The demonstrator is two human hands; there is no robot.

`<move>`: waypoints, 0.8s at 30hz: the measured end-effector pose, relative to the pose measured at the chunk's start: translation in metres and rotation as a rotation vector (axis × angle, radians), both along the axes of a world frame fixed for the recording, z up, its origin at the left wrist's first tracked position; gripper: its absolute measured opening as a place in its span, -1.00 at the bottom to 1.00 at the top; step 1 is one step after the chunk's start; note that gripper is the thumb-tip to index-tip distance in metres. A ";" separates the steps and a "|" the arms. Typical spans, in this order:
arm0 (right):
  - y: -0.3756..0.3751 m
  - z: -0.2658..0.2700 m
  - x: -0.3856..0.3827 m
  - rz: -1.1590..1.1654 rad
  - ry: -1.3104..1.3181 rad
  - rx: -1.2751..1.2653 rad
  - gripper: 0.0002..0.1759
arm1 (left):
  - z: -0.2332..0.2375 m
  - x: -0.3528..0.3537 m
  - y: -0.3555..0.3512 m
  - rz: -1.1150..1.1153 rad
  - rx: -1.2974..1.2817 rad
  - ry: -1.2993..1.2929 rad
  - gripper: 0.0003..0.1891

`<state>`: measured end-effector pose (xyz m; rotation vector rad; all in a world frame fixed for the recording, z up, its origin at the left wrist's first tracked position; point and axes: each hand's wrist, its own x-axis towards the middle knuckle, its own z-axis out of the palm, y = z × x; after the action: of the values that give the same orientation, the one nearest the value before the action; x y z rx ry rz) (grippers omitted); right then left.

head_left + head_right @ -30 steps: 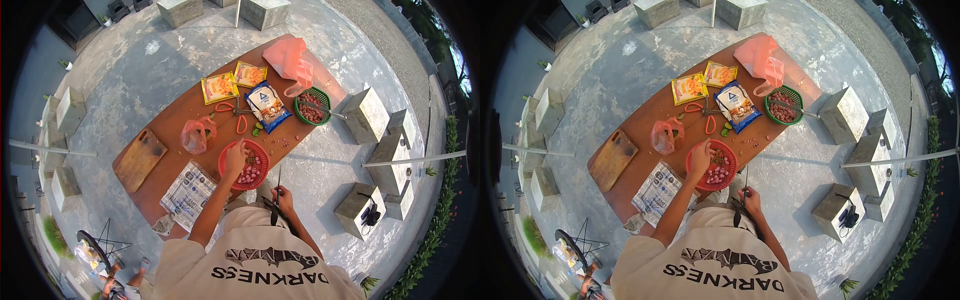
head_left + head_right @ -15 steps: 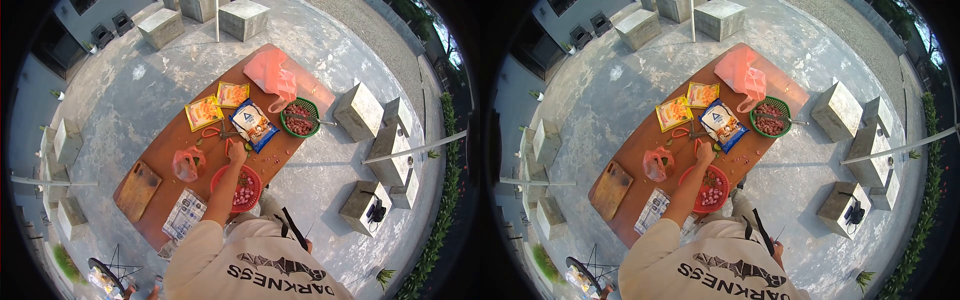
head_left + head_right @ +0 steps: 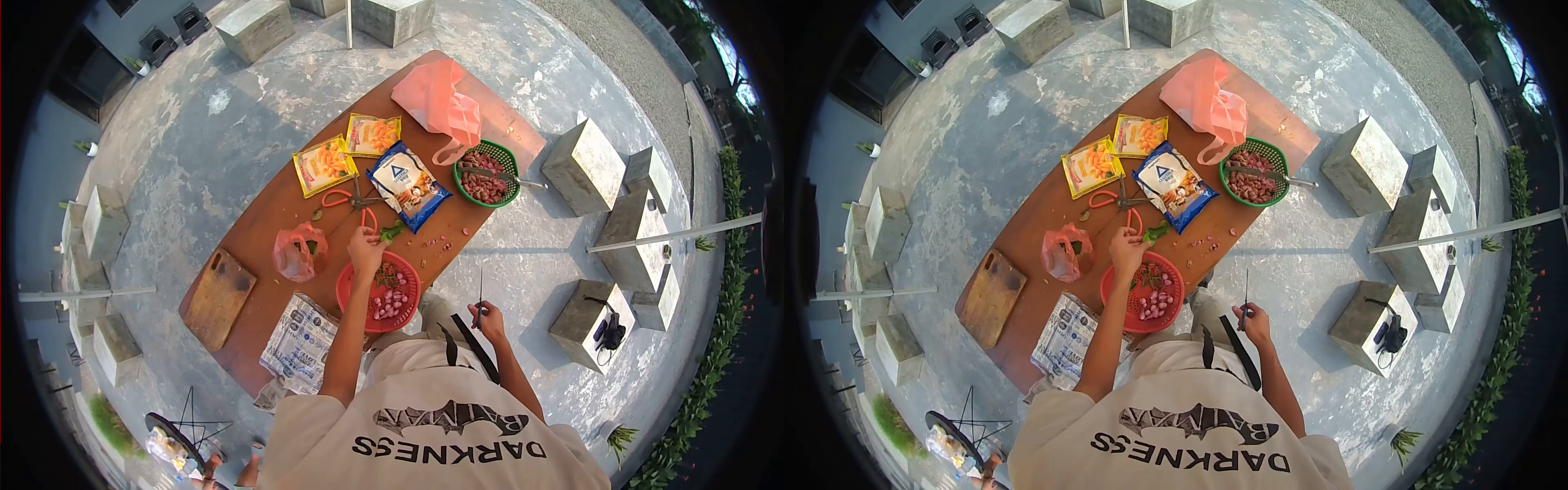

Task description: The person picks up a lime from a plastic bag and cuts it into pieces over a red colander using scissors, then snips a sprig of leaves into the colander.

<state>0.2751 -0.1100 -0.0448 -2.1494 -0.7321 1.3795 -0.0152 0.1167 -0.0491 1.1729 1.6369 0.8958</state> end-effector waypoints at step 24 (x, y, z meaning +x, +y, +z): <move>0.041 0.040 -0.160 0.520 0.371 0.171 -0.53 | 0.026 -0.036 -0.150 0.126 -0.178 -0.674 -0.86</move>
<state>0.1149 -0.0685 -0.0051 -1.5616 -1.2547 1.8278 -0.0514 -0.0337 -0.0230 0.5551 1.2058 1.0555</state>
